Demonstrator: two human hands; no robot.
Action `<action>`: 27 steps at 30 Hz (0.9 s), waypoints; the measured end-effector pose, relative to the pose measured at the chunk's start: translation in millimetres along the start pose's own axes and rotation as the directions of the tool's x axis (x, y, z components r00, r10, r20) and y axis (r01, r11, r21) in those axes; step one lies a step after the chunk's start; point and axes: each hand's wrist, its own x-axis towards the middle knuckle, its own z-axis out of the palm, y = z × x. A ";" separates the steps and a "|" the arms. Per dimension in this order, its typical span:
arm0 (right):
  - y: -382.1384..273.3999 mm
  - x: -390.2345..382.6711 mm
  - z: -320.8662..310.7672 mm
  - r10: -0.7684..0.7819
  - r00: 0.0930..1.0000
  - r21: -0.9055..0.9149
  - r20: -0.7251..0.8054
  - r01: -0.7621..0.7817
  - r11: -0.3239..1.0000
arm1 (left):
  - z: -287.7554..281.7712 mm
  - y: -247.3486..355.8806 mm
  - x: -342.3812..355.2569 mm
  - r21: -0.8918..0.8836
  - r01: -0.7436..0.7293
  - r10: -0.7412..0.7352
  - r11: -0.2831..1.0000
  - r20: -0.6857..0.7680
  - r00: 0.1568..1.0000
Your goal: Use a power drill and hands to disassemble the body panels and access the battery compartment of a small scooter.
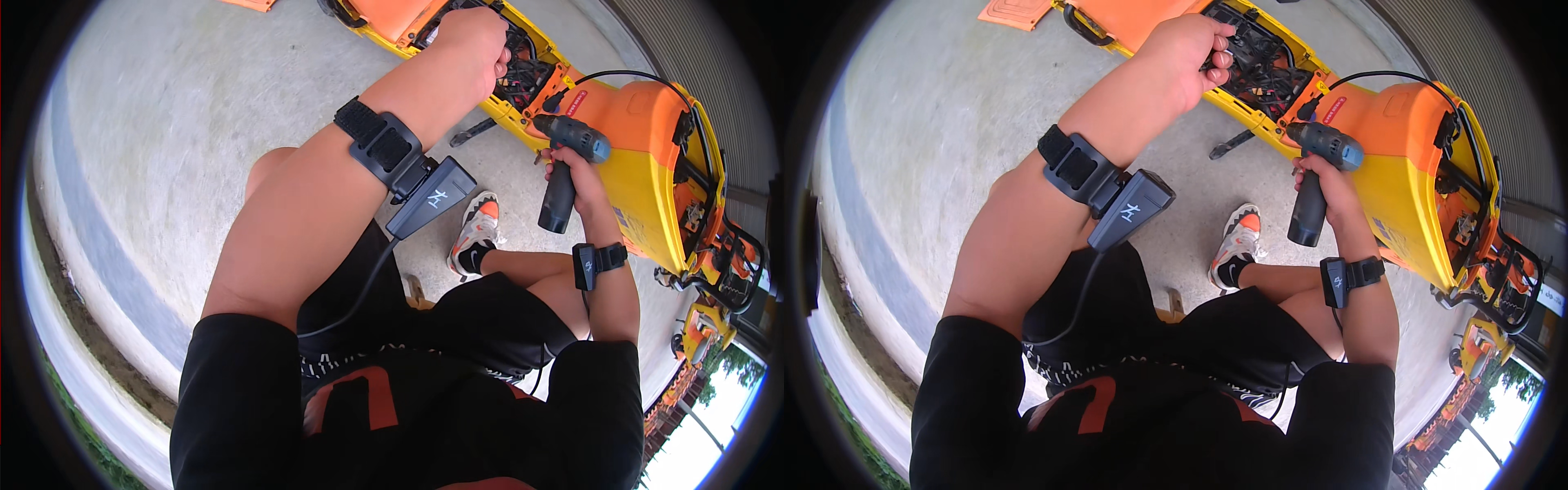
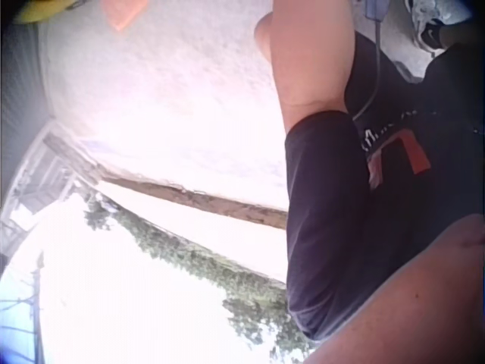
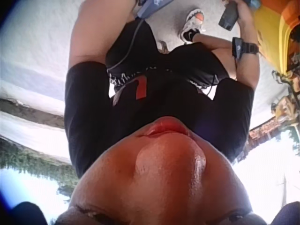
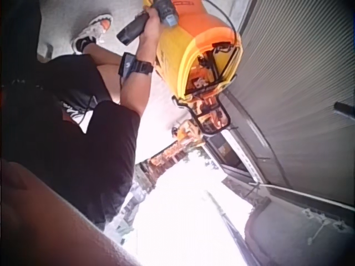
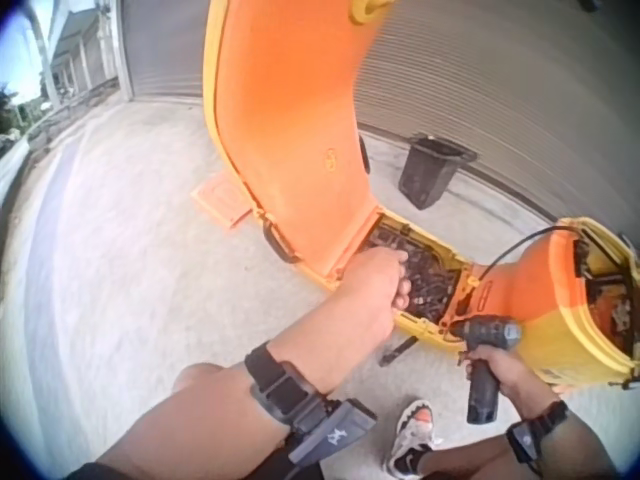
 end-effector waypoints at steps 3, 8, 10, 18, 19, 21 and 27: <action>-2.5 5.3 3.6 -0.005 1.000 0.024 -0.024 0.005 1.000 | 6.5 -0.8 -3.6 -0.084 -0.015 0.013 0.996 -0.025 1.000; -9.0 9.2 12.7 -0.001 0.999 0.018 -0.040 0.002 1.000 | 8.7 1.9 0.1 -0.217 0.057 -0.049 0.975 0.039 0.998; -12.4 9.9 17.2 0.024 0.999 0.005 -0.024 -0.024 1.000 | 8.7 4.9 1.8 -0.371 0.149 -0.112 0.917 0.118 0.987; -31.9 -3.6 31.5 0.296 0.945 0.485 0.142 -0.327 0.811 | -4.0 39.6 12.6 -0.682 0.067 0.235 0.728 0.340 0.911; -34.7 -7.3 33.2 0.323 0.927 0.550 0.192 -0.374 0.747 | -7.4 43.4 14.8 -0.696 0.075 0.282 0.714 0.384 0.879; -37.5 -15.6 37.1 0.301 0.912 0.622 0.280 -0.411 0.667 | -9.8 41.6 17.6 -0.603 0.102 0.117 0.791 0.313 0.943; -35.4 -38.5 45.3 0.108 0.947 0.593 0.302 -0.275 0.757 | -7.0 29.5 6.3 -0.265 0.187 -0.071 0.946 0.393 0.917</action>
